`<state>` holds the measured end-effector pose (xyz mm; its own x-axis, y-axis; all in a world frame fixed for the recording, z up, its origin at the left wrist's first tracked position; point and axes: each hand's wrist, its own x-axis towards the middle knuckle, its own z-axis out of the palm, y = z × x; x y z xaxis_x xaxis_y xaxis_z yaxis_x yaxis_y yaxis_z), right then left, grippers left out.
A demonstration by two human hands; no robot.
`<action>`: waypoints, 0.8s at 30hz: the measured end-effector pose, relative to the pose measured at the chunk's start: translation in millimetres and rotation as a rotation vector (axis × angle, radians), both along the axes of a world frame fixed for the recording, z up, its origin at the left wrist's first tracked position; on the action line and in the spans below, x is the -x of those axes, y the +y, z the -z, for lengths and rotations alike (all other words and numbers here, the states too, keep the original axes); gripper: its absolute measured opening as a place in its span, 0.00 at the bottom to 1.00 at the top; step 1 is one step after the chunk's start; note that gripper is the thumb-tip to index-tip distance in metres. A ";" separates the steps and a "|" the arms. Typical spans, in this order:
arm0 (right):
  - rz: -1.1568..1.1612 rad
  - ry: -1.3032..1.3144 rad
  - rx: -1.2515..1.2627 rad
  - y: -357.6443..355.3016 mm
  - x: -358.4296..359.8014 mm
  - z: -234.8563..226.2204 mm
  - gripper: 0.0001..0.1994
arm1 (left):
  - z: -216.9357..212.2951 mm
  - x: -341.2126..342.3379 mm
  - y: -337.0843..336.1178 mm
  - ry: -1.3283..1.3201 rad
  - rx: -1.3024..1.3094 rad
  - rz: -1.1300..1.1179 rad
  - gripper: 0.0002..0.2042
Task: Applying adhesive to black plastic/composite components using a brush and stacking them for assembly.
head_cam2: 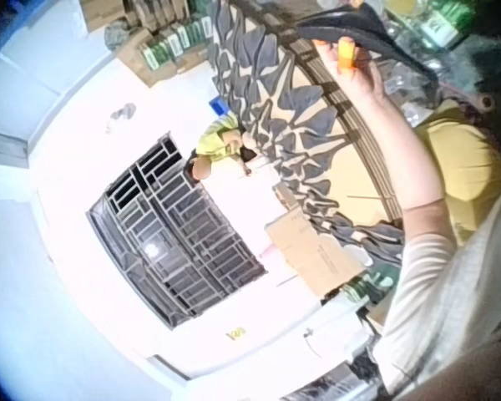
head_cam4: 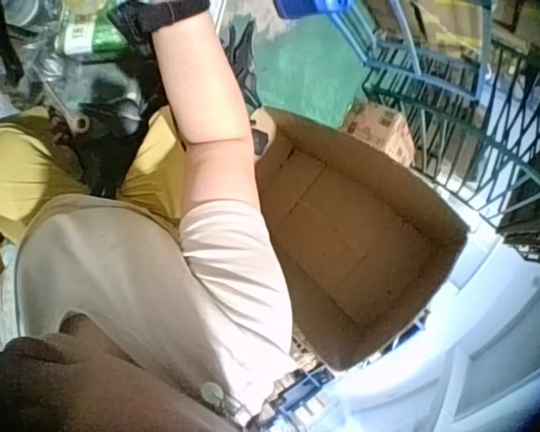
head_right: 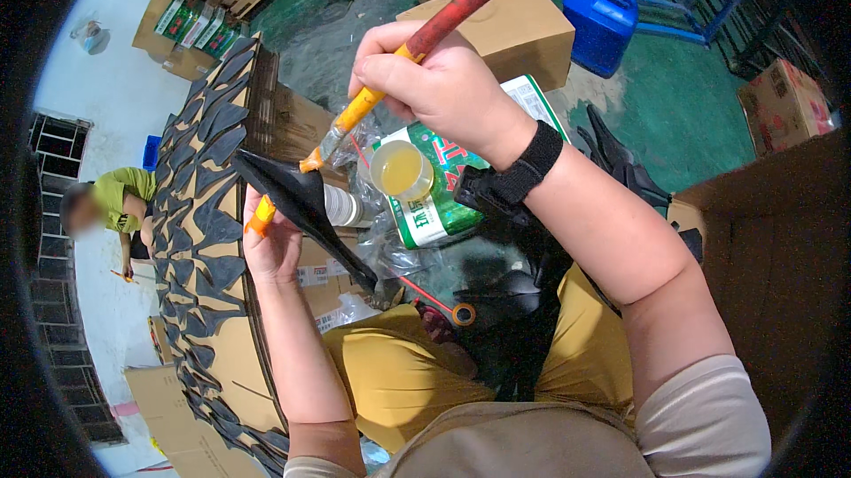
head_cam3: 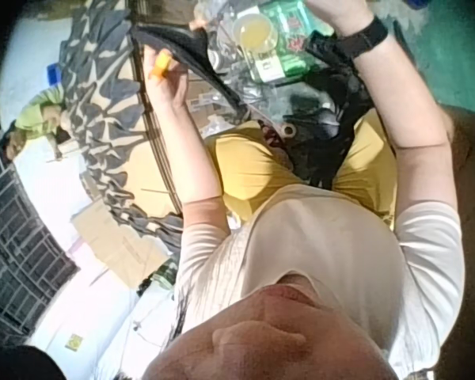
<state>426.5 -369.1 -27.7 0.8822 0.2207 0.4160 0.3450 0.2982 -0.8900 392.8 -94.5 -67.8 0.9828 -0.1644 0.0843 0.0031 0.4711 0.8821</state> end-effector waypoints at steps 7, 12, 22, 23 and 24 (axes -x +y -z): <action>0.064 -0.013 -0.093 12.7 6.3 5.3 0.10 | 11.3 -7.5 1.8 0.038 0.302 -0.032 0.18; 0.052 -0.076 0.010 17.2 13.1 5.0 0.10 | 12.6 -10.4 -4.0 0.145 0.515 -0.069 0.16; 0.090 0.204 0.085 7.2 -5.7 34.2 0.09 | 20.0 -29.7 7.4 0.216 0.647 -0.160 0.15; 0.092 0.208 0.091 8.3 -12.3 44.8 0.09 | 22.8 -33.8 9.4 0.221 0.653 -0.159 0.15; 0.131 0.146 0.222 11.8 -19.1 57.3 0.09 | 27.0 -38.2 12.2 0.222 0.650 -0.150 0.14</action>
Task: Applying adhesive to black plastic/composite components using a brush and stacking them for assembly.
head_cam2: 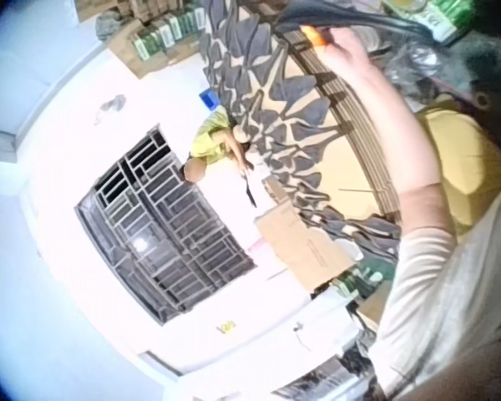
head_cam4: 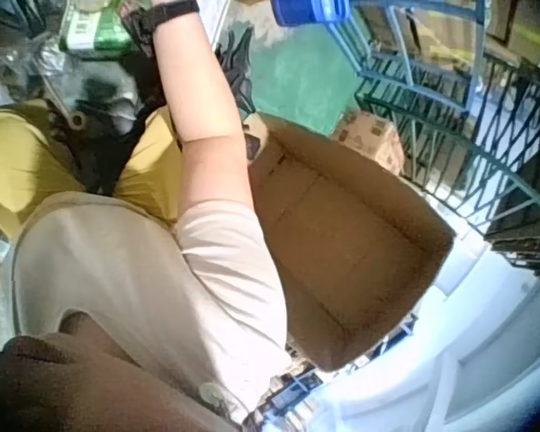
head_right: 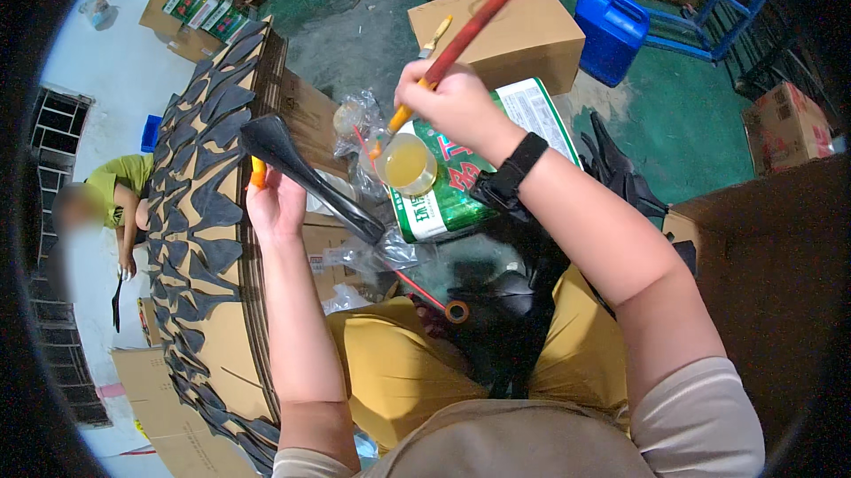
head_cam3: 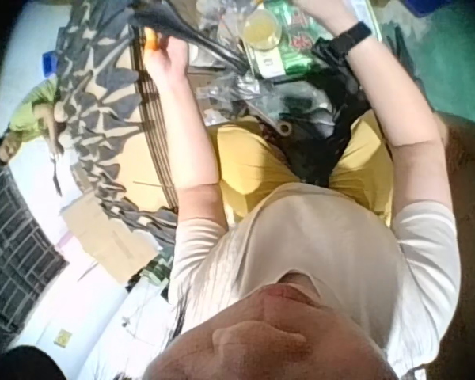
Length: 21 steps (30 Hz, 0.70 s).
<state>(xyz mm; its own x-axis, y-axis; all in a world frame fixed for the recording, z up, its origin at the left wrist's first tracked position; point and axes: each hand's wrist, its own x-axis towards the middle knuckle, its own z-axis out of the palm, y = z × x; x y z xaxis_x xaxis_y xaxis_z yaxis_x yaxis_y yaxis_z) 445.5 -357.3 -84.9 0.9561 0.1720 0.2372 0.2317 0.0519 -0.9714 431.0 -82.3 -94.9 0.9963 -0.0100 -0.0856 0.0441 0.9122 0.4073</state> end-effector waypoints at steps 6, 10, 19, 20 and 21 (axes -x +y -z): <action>-0.093 0.026 0.451 12.2 -6.4 39.6 0.10 | 20.9 -19.5 8.1 0.014 0.033 -0.017 0.14; -0.004 -0.031 0.457 5.1 -14.3 30.4 0.10 | 30.2 -27.2 5.7 -0.038 0.060 0.053 0.14; -0.007 0.187 -0.021 -19.5 -17.6 -3.7 0.10 | 32.2 -33.5 -2.3 -0.136 0.108 0.151 0.15; -0.011 0.189 -0.019 -21.4 -16.6 -13.0 0.10 | 32.5 -34.9 -3.5 -0.135 0.109 0.147 0.15; -0.034 0.155 -0.124 -22.9 -14.3 -21.0 0.10 | 32.0 -36.9 -6.5 -0.123 0.123 0.145 0.14</action>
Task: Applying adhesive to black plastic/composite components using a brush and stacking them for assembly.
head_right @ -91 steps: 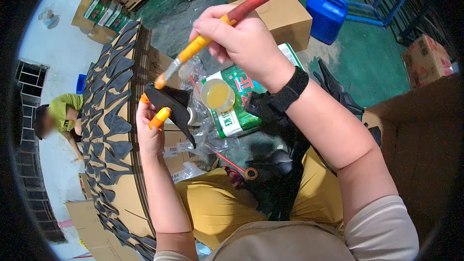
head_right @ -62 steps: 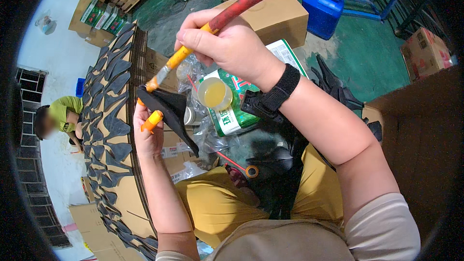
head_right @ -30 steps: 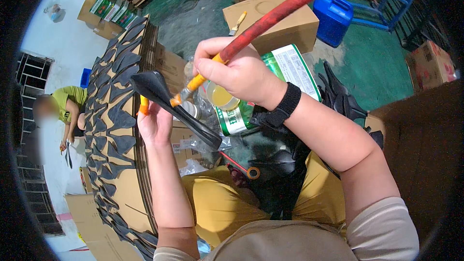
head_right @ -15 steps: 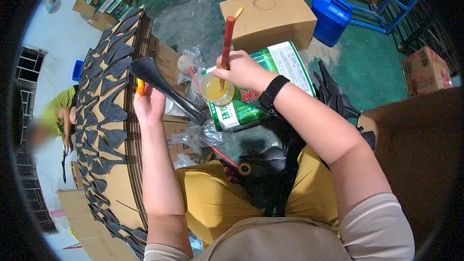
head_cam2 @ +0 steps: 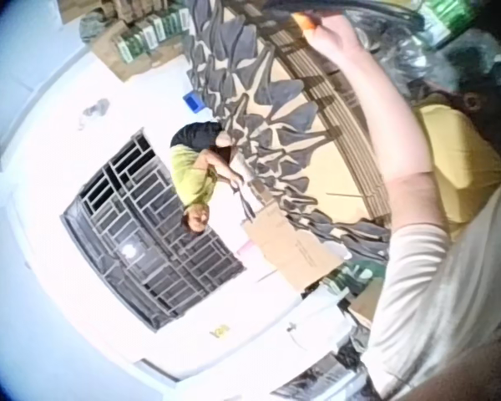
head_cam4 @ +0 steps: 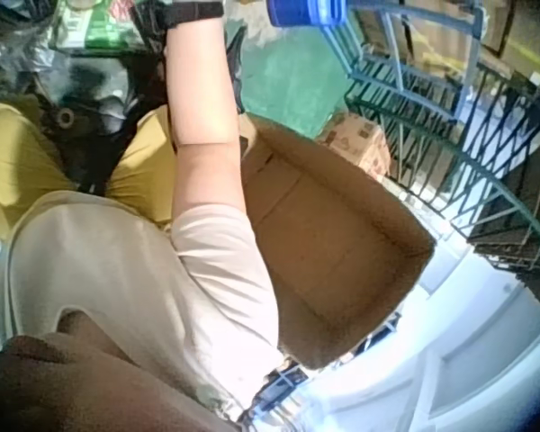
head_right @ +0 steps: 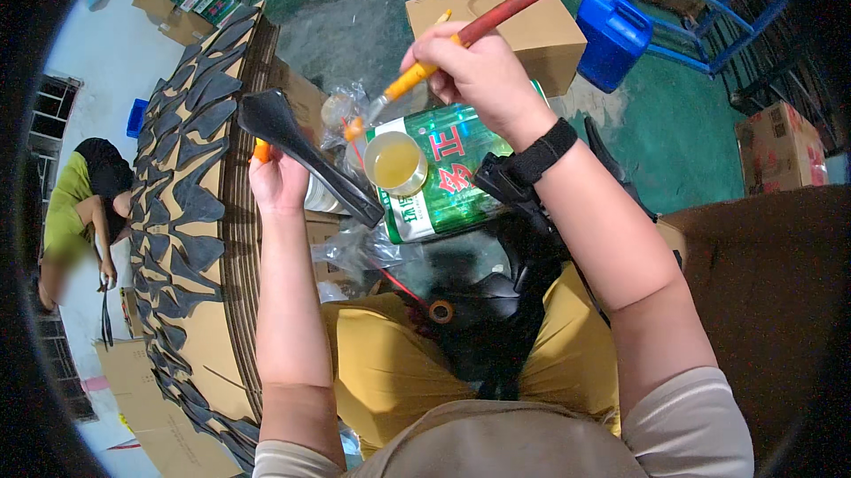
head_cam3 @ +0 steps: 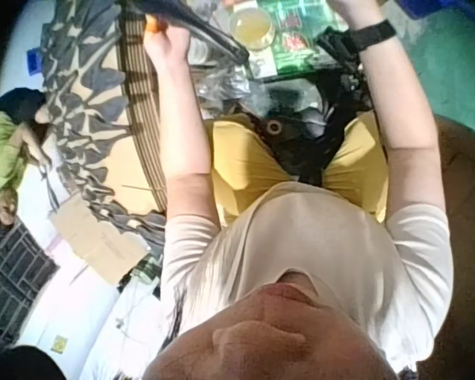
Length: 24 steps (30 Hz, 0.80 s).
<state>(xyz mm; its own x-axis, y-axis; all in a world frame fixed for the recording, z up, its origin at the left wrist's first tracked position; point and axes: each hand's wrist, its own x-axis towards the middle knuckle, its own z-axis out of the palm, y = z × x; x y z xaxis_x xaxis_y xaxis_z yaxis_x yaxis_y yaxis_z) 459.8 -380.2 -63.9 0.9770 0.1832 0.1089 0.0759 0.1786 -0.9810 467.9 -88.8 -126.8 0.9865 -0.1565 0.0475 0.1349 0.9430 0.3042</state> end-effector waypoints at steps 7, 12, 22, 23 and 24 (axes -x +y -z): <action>-0.059 -0.125 -0.068 12.4 16.5 -17.6 0.10 | -1.8 -2.7 -14.8 -0.084 -0.054 0.074 0.15; -0.148 -0.103 0.029 8.8 16.6 -11.3 0.09 | -4.7 -3.0 -16.9 -0.107 -0.013 0.111 0.15; -0.057 -0.063 -0.169 17.7 15.4 -6.3 0.11 | -7.9 -2.2 -17.1 -0.061 0.000 0.068 0.14; -0.057 -0.064 -0.170 19.0 16.3 -5.2 0.11 | -8.0 -2.1 -17.0 -0.061 0.000 0.068 0.14; -0.068 -0.084 -0.151 20.1 17.4 -4.0 0.11 | -7.6 -1.7 -16.7 -0.054 0.000 0.061 0.14</action>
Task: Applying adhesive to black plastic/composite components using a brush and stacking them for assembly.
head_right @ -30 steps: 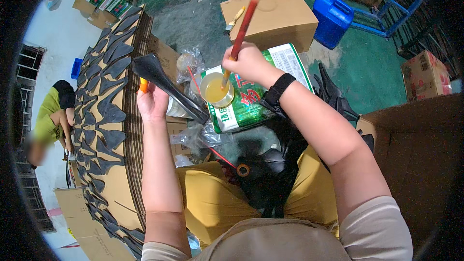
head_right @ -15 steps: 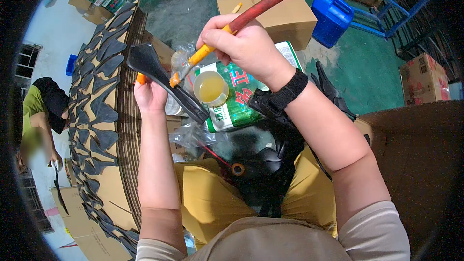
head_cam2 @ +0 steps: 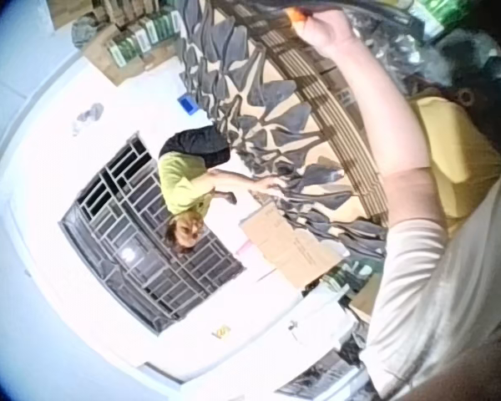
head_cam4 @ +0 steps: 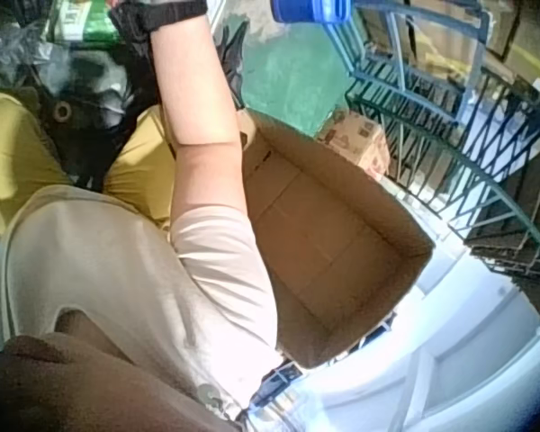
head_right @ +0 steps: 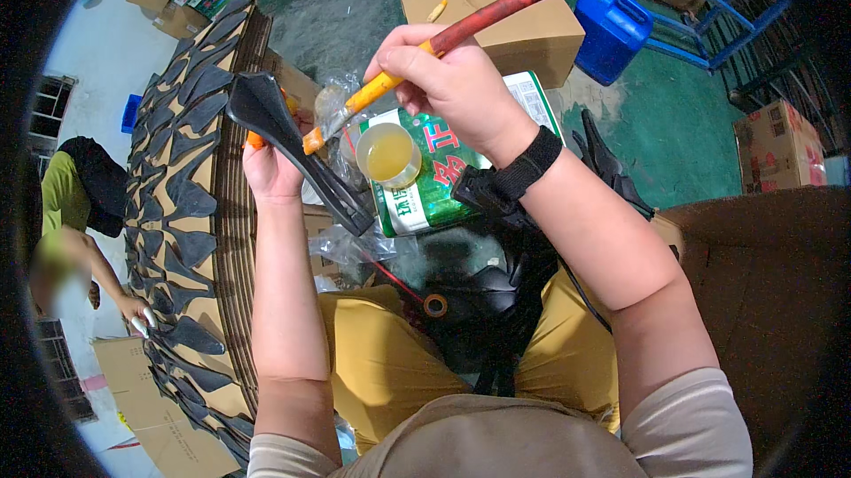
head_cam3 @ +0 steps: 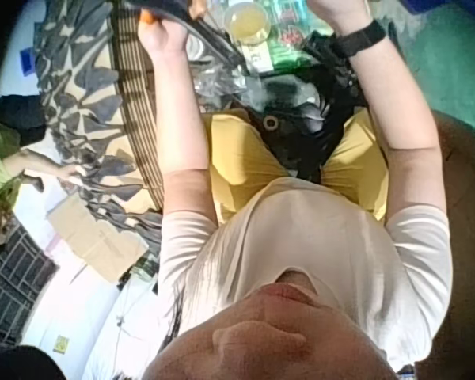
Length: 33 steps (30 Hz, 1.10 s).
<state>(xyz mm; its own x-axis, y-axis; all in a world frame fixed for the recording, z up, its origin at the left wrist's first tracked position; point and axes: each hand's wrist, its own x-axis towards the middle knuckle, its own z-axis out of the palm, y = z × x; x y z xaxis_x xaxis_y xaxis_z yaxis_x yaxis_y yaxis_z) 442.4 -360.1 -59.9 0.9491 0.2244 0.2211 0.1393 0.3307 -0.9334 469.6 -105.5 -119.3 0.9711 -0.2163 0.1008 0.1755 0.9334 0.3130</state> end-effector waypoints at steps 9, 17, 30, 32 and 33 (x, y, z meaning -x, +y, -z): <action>-0.088 0.039 0.012 -6.5 3.8 -2.1 0.08 | -6.4 -1.3 8.4 -0.099 0.000 -0.017 0.15; -0.074 0.055 -0.052 -4.4 9.7 -3.4 0.07 | -15.7 -3.2 26.3 0.048 0.143 -0.286 0.13; 0.006 -0.001 0.010 -17.4 13.5 -1.6 0.08 | -11.5 -5.8 40.4 0.154 0.151 -0.592 0.11; 0.040 -0.045 -0.068 -28.4 9.5 -5.6 0.08 | -11.2 -4.4 34.5 0.178 0.148 -0.611 0.11; 0.023 -0.085 -0.100 -30.9 8.8 -10.3 0.09 | -7.9 -2.6 39.7 0.110 0.118 -0.555 0.11</action>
<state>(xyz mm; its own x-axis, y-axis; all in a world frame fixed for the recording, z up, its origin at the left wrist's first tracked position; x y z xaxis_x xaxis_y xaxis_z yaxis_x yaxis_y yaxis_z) 433.6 -390.9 -49.6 0.9305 0.1759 0.3214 0.2252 0.4174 -0.8804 472.2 -65.8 -111.4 0.9422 0.3348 -0.0142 -0.3246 0.9224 0.2092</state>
